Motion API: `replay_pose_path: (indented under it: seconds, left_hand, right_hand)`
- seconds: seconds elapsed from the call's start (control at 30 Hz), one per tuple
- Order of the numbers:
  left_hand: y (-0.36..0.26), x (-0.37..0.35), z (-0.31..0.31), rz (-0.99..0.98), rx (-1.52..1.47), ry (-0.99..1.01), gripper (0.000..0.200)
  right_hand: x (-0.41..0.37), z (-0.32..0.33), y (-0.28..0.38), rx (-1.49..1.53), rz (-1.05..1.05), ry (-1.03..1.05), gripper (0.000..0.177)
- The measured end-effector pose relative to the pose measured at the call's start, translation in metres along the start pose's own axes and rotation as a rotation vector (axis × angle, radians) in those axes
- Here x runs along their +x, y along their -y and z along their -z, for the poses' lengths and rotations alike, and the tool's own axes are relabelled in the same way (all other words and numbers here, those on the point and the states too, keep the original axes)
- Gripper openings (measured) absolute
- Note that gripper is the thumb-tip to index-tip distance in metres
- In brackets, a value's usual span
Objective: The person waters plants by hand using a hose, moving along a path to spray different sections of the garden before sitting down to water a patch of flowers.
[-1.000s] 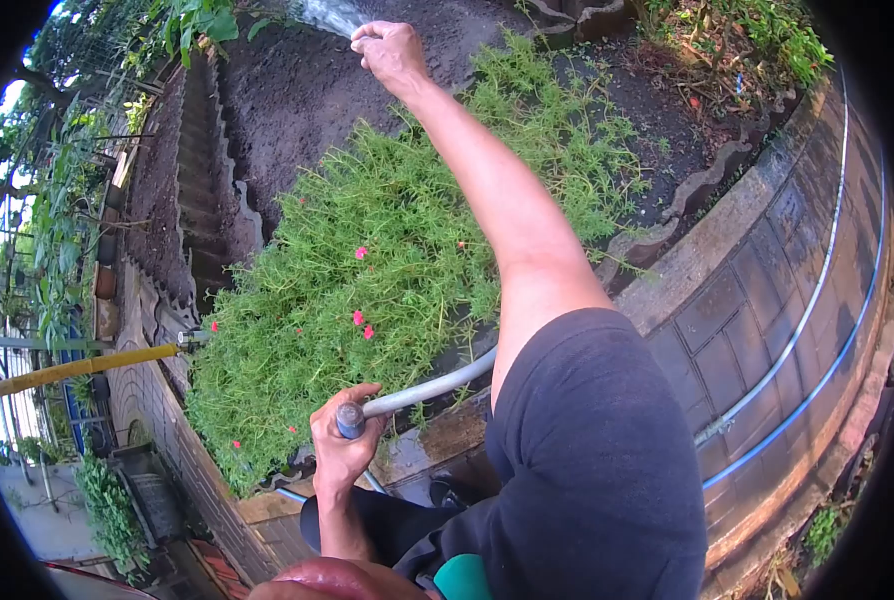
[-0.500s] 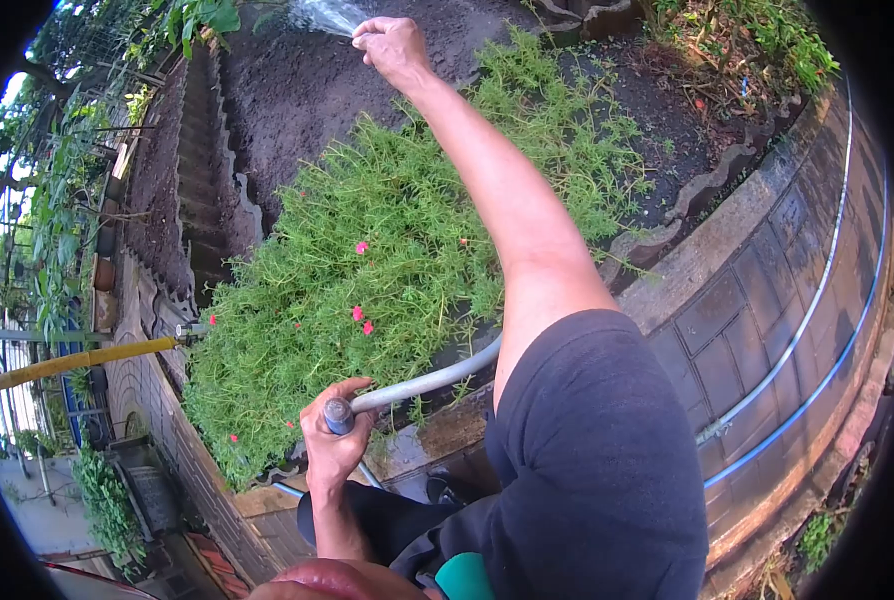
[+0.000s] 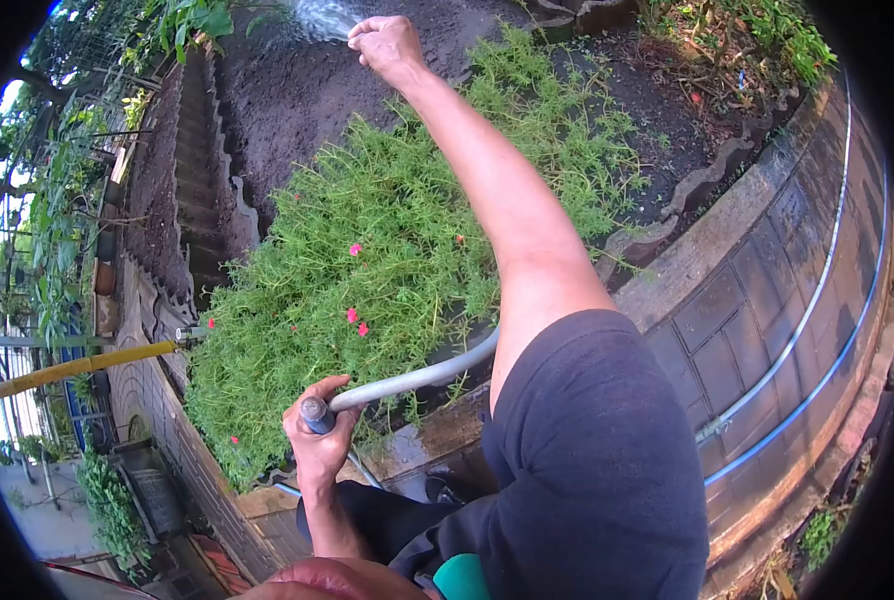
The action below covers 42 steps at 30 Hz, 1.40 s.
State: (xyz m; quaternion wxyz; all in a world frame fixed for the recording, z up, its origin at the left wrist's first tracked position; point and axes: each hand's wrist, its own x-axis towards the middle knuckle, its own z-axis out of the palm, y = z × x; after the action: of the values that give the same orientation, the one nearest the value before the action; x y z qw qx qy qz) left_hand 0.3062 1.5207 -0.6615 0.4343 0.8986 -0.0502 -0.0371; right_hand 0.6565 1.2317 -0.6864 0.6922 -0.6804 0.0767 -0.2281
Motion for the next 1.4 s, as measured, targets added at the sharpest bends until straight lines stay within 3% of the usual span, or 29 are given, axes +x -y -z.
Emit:
replay_pose_path:
  seconds: [0.23,0.43,1.1,1.4]
  left_hand:
    - [-0.001,0.002,-0.005,-0.004,0.022,0.036,0.035]
    - [0.0,0.005,-0.006,0.027,0.018,0.027,0.036]
    - [-0.007,0.012,-0.014,0.088,-0.026,0.049,0.034]
    - [-0.009,0.01,-0.014,0.03,0.03,0.044,0.033]
  right_hand:
    - [0.008,0.013,-0.004,0.093,-0.011,0.006,0.009]
    - [0.002,0.028,0.004,0.359,-0.009,0.034,0.009]
    - [0.005,0.028,-0.002,0.454,-0.059,0.022,0.012]
    - [0.005,0.032,-0.001,0.532,-0.086,0.05,0.013]
